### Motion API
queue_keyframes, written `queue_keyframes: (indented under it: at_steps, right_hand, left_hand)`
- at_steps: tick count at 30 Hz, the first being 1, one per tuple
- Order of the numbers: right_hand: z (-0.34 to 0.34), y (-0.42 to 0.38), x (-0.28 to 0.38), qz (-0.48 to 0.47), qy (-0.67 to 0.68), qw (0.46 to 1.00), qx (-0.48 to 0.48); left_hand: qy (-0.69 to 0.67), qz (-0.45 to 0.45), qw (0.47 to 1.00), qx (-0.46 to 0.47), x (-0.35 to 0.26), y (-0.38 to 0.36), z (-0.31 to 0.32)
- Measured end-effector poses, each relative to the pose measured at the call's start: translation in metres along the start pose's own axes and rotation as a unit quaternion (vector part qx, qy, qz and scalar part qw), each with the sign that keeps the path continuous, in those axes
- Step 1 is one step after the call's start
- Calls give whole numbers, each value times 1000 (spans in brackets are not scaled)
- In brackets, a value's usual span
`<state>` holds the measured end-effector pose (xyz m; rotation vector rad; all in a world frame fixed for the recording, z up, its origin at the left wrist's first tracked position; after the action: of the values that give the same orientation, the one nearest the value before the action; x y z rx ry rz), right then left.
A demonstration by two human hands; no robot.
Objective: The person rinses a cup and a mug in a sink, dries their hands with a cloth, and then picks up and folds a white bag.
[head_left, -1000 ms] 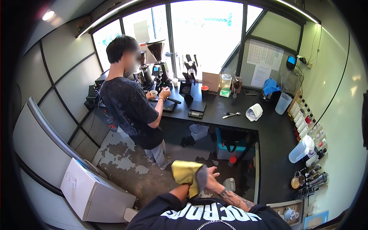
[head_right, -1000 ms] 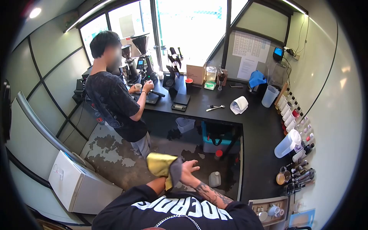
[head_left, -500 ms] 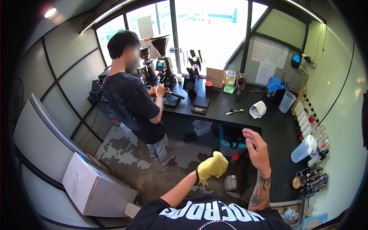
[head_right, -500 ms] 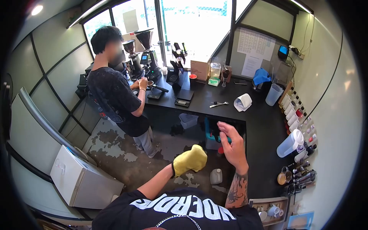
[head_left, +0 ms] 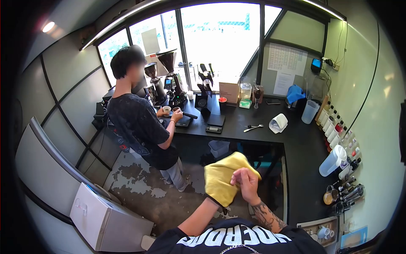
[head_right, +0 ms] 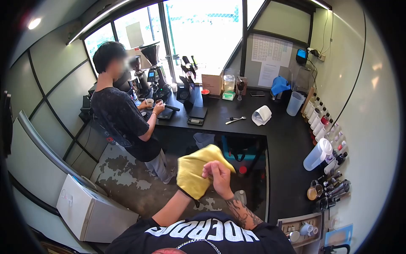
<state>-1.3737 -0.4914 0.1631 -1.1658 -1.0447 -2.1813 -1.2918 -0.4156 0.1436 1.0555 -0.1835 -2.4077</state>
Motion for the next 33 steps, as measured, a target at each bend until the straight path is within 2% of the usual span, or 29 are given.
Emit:
queue_keyframes:
  at_steps: [1,2,3,4,5,6,7,8,10,11,13,14,15,17,19,21,22,23,24,25,27,29,30,31,33]
  right_hand:
    - [-6,-6,-13,69,54,996,-21]
    - [-19,-10,-33,99,89,991,33]
    - [-7,-7,-21,97,92,990,33]
    - [3,-7,-11,131,105,986,-5]
    - [8,-8,-5,167,118,978,-44]
    - [12,-12,-6,214,207,951,80]
    - [11,-14,-7,224,226,939,132]
    - [12,-16,-8,233,248,923,181]
    - [4,-26,-28,265,239,911,209]
    - [-1,-34,-45,286,232,905,214]
    - [-7,-58,-80,332,225,891,215]
    - [-9,-71,-95,353,227,883,212]
    - [-12,-81,-108,372,231,875,206]
    - [-16,-91,-131,381,241,873,188]
    - [-16,-77,-134,324,244,899,165]
    - [-14,-52,-116,160,233,946,156]
    - [-11,-34,-90,-7,214,966,143]
    - [-8,-24,-56,-94,201,966,134]
    - [-5,-16,-22,-179,188,958,121]
    - [-2,-11,4,-214,161,956,117]
    - [9,-7,27,-195,66,972,114]
    - [21,-9,30,-125,-32,984,120]
    - [23,-11,30,-101,-51,986,123]
    - [27,-13,27,-79,-70,986,129]
    - [24,-18,28,-52,-59,989,126]
  left_hand:
    - [-74,-16,997,9,-9,-2,-6]
    - [-105,-28,994,12,-15,-4,-11]
    - [93,1,995,-37,-9,-8,-32]
    - [288,9,953,-95,-3,-14,-52]
    - [289,6,953,-95,-9,-11,-27]
    - [548,81,832,-24,-26,-7,29]
    - [755,149,637,52,-29,-6,64]
    - [754,143,639,55,-25,-8,66]
    - [785,30,618,31,-16,-9,59]
    - [784,29,619,35,-20,-8,61]
    - [751,118,648,50,-40,-1,73]
    - [698,195,688,42,-51,8,78]
    - [697,192,689,41,-58,18,79]
    - [640,334,683,108,-76,26,95]
    - [630,365,676,113,-73,29,105]
    - [619,408,655,145,-65,23,108]
    - [635,386,656,134,-60,18,108]
    - [635,385,655,137,-54,11,111]
    - [661,343,659,99,-46,7,111]
    - [684,300,662,60,-40,4,108]
    - [672,291,676,84,-42,5,109]
    - [589,353,721,96,-68,9,118]
    - [544,340,762,90,-73,12,113]
    - [545,340,762,88,-72,9,114]
    - [538,255,789,152,-62,2,118]
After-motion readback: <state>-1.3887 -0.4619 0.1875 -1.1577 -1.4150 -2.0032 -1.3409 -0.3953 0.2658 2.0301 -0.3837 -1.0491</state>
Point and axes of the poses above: each hand's wrist, its own y-axis towards the middle knuckle, its own z-axis out of the palm, x = y × z, the point moved 4 cm from there along y, towards the middle knuckle, and after that the axes turned 1 degree about -y, right-handed, at the moved point
